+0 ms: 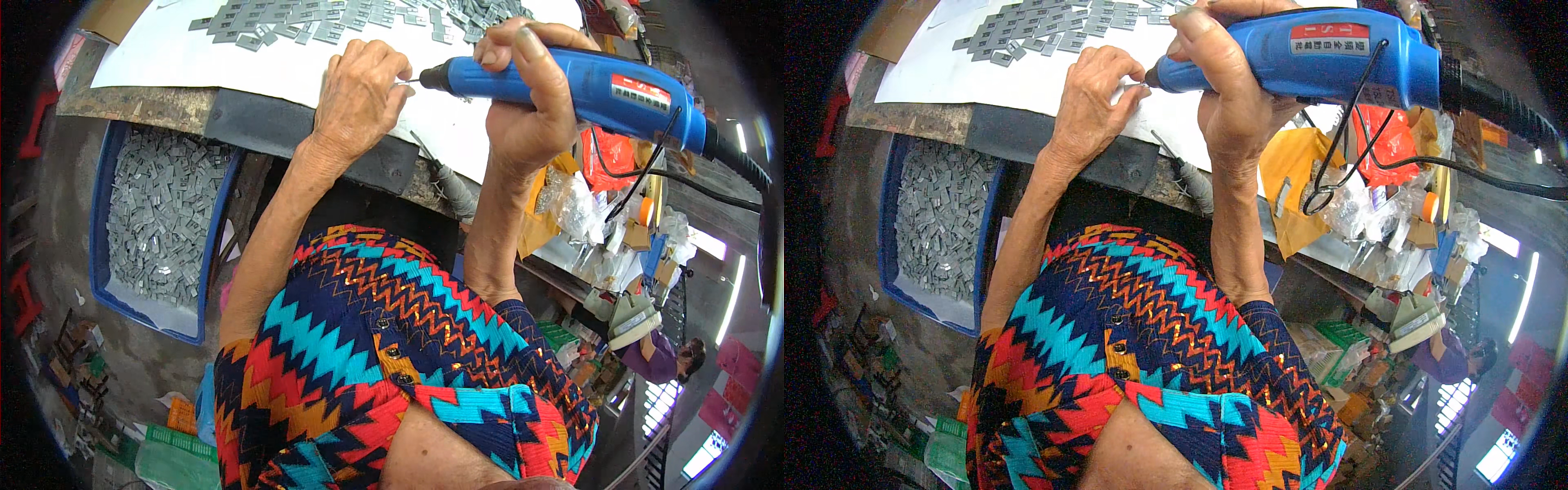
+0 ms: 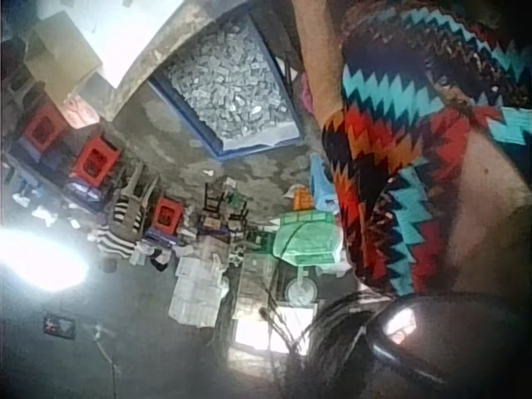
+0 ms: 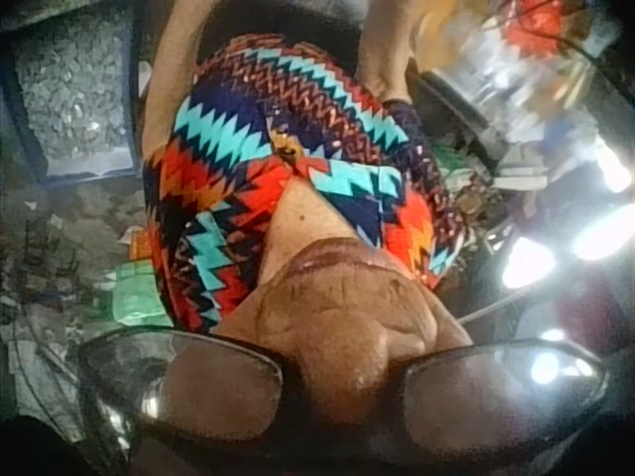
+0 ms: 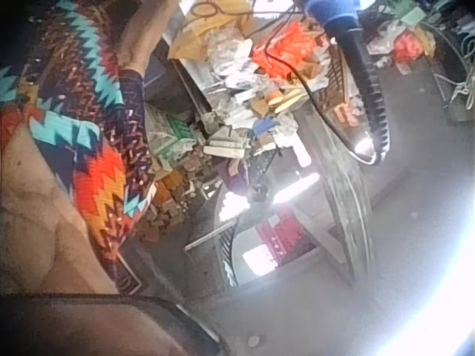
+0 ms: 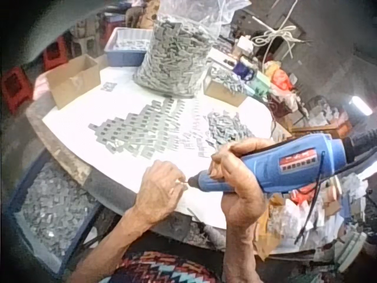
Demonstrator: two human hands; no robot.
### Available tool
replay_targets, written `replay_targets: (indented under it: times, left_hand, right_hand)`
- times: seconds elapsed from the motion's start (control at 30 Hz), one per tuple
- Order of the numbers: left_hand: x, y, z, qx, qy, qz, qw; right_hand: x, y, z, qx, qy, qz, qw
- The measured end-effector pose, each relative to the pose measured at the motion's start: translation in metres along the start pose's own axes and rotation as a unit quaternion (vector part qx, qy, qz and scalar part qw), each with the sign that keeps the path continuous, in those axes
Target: The user is using an electric screwdriver to assemble small metal components on a workbench.
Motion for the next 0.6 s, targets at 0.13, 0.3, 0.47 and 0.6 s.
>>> replay_targets:
  times: [0.13, 0.3, 0.47, 0.6]
  left_hand:
    - [-0.0019, -0.0003, -0.0007, 0.003, 0.005, -0.012, 1.0]
    - [-0.0013, 0.0, -0.0002, 0.003, 0.007, -0.01, 1.0]
    - [-0.0013, 0.0008, -0.0005, 0.005, 0.01, -0.013, 1.0]
    - [-0.0021, 0.0003, -0.0018, 0.002, 0.0, -0.004, 1.0]
  right_hand:
    - [-0.0013, -0.0002, 0.0003, 0.004, 0.008, 0.004, 1.0]
    - [-0.0031, 0.0004, 0.0, 0.014, 0.005, -0.001, 1.0]
    - [-0.0084, 0.0001, -0.0022, 0.037, -0.003, -0.007, 0.999]
    - [-0.0081, 0.0014, -0.0016, 0.04, -0.018, -0.036, 0.998]
Point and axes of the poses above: each hand's wrist, its own y-axis away from the middle knuckle, its own x-axis out of the palm, z = x × y, the point moved 3 cm from there along -y, towards the middle knuckle, and after that the axes turned 8 degrees about -x, right-handed, at the moved point
